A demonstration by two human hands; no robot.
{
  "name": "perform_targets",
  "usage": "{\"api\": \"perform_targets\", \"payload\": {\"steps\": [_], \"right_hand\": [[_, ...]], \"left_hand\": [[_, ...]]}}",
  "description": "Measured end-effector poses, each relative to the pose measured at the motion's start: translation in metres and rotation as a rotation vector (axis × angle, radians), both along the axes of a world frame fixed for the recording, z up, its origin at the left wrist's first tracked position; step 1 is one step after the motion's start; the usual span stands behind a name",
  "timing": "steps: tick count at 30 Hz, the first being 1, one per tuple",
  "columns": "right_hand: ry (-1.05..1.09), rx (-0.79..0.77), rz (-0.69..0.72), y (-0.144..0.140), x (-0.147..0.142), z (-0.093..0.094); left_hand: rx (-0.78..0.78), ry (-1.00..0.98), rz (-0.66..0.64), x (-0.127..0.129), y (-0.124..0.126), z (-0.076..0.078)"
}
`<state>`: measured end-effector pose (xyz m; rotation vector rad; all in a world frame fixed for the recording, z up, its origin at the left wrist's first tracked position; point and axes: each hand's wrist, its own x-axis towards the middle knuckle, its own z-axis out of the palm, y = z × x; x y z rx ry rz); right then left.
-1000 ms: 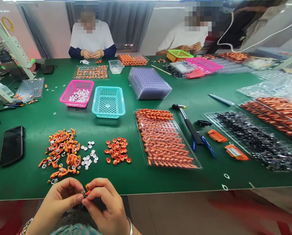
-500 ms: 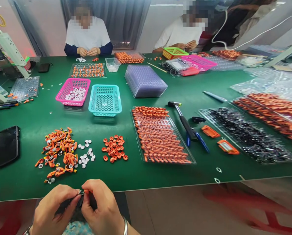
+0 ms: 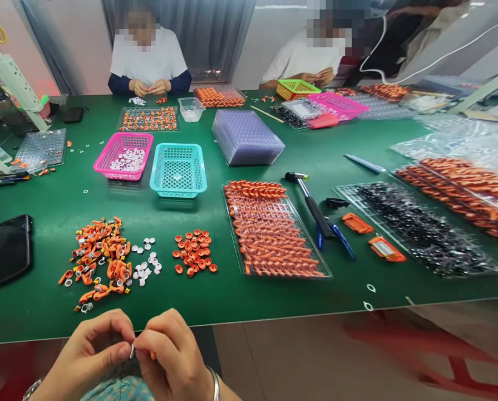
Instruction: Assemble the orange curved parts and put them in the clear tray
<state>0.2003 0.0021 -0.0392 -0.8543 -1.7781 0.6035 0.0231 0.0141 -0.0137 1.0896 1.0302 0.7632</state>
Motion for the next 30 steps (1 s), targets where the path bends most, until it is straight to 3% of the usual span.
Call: {"api": "perform_targets", "payload": {"steps": [3, 7, 12, 21, 30], "right_hand": [[-0.008, 0.05, 0.023, 0.0, 0.002, -0.001], [-0.021, 0.082, 0.051, 0.0, 0.004, -0.001], [-0.045, 0.103, 0.083, 0.001, 0.006, 0.001], [-0.029, 0.107, 0.012, -0.001, 0.006, 0.0], [0.116, 0.146, 0.042, -0.003, 0.001, 0.0]], "left_hand": [[-0.152, -0.127, -0.063, -0.001, 0.004, -0.002], [-0.118, -0.104, -0.101, -0.002, 0.006, -0.002], [0.095, 0.035, -0.135, -0.004, 0.004, 0.0], [0.68, 0.289, -0.084, -0.003, -0.006, 0.001], [0.749, 0.315, -0.14, -0.005, -0.012, 0.003]]}}
